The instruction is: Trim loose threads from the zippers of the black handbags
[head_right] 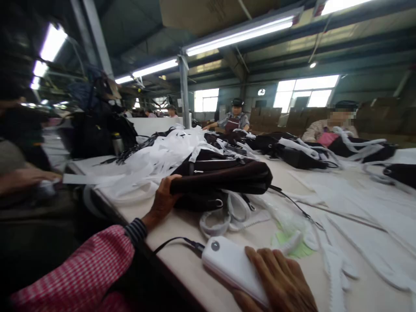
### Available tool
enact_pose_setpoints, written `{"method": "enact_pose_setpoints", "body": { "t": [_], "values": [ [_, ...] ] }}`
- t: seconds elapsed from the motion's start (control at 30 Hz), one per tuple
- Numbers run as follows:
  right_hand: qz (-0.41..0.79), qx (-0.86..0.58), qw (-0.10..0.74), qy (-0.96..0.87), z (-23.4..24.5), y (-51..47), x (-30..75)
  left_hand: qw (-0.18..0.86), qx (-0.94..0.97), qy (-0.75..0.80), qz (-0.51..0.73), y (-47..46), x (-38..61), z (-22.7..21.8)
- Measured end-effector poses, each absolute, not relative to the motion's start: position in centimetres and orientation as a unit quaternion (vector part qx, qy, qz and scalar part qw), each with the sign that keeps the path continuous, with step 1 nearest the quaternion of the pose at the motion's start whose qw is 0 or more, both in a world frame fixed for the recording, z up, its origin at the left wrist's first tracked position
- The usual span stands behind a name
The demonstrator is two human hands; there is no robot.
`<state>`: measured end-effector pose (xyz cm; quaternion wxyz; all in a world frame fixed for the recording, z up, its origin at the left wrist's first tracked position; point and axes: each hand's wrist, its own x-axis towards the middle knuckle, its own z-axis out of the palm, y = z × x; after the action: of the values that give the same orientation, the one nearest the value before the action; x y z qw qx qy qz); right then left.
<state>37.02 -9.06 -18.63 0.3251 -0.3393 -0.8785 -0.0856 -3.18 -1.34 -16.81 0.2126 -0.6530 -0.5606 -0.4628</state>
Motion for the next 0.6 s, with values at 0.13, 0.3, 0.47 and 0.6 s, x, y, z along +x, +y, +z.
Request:
{"method": "enact_pose_setpoints", "body": {
  "t": [0.13, 0.3, 0.47, 0.6],
  "values": [
    [0.005, -0.344, 0.33, -0.879, -17.8, -9.1, 37.3, 0.192, -0.645, -0.563, -0.48, -1.7, -2.8, -16.5],
    [0.104, -0.46, 0.358, -0.806, -14.9, -7.4, 37.9, 0.18, -0.648, -0.587, -0.45, -1.3, -3.3, -16.7],
    [0.033, -0.494, 0.168, -0.852, -13.1, -2.0, 37.0, 0.191, -0.636, -0.609, -0.433, -0.6, -3.8, -17.0],
    [-0.029, -0.439, 0.055, -0.897, -13.9, 0.7, 34.3, 0.202, -0.633, -0.624, -0.411, -1.2, -3.4, -16.6]
  ]
}}
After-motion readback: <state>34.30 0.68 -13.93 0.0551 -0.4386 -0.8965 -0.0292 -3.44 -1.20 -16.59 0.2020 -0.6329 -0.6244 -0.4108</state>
